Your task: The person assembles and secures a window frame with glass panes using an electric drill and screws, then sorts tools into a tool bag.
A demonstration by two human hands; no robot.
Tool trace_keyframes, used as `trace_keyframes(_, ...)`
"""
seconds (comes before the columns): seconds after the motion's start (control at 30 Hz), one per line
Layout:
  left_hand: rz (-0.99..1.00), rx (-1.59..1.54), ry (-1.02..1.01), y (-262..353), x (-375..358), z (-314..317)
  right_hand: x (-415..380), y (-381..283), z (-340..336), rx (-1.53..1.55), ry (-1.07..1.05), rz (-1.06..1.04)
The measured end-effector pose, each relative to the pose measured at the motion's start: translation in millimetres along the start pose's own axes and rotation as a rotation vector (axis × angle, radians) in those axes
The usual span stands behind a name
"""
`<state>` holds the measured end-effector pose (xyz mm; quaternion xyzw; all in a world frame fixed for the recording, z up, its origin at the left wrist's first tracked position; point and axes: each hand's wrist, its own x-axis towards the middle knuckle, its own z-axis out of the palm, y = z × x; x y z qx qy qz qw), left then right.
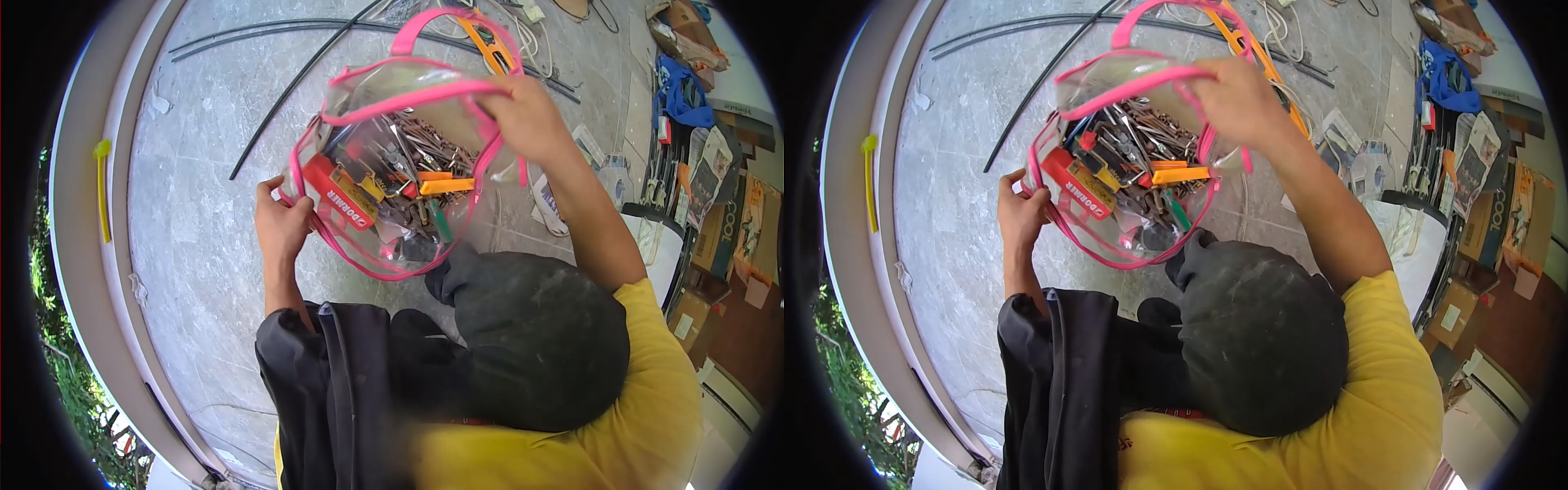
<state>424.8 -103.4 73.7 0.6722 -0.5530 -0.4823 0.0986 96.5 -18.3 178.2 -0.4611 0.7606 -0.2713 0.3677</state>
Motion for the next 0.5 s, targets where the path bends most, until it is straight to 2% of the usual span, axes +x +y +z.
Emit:
trace_keyframes(0.07, 0.161, 0.174, 0.081, 14.4, -10.4, 5.8, 16.4, 5.7, -2.1, 0.058, 0.073, 0.035)
trace_keyframes(0.13, 0.163, 0.169, 0.099, 18.4, -10.7, 10.4, 17.6, 7.6, 2.3, -0.148, 0.133, -0.038)
trace_keyframes(0.23, 0.182, 0.161, 0.115, 20.5, -6.8, 12.7, 20.6, 11.7, -4.3, -0.099, 0.055, 0.026)
trace_keyframes(0.37, 0.146, 0.299, 0.152, 38.9, -14.8, 18.7, 10.1, -5.3, -4.7, -0.159, 0.063, -0.006)
trace_keyframes(0.43, 0.821, 0.652, 0.677, 46.8, -23.2, 33.6, 9.4, -0.4, 0.0, -0.180, 0.090, -0.010)
trace_keyframes(0.47, 0.908, 0.456, 0.493, 59.6, -30.7, 44.5, 8.9, -2.3, 1.2, -0.174, 0.095, -0.005)
trace_keyframes(0.5, 0.912, 0.460, 0.486, 59.2, -31.3, 45.1, 7.0, -7.0, 2.2, -0.180, 0.077, 0.015)
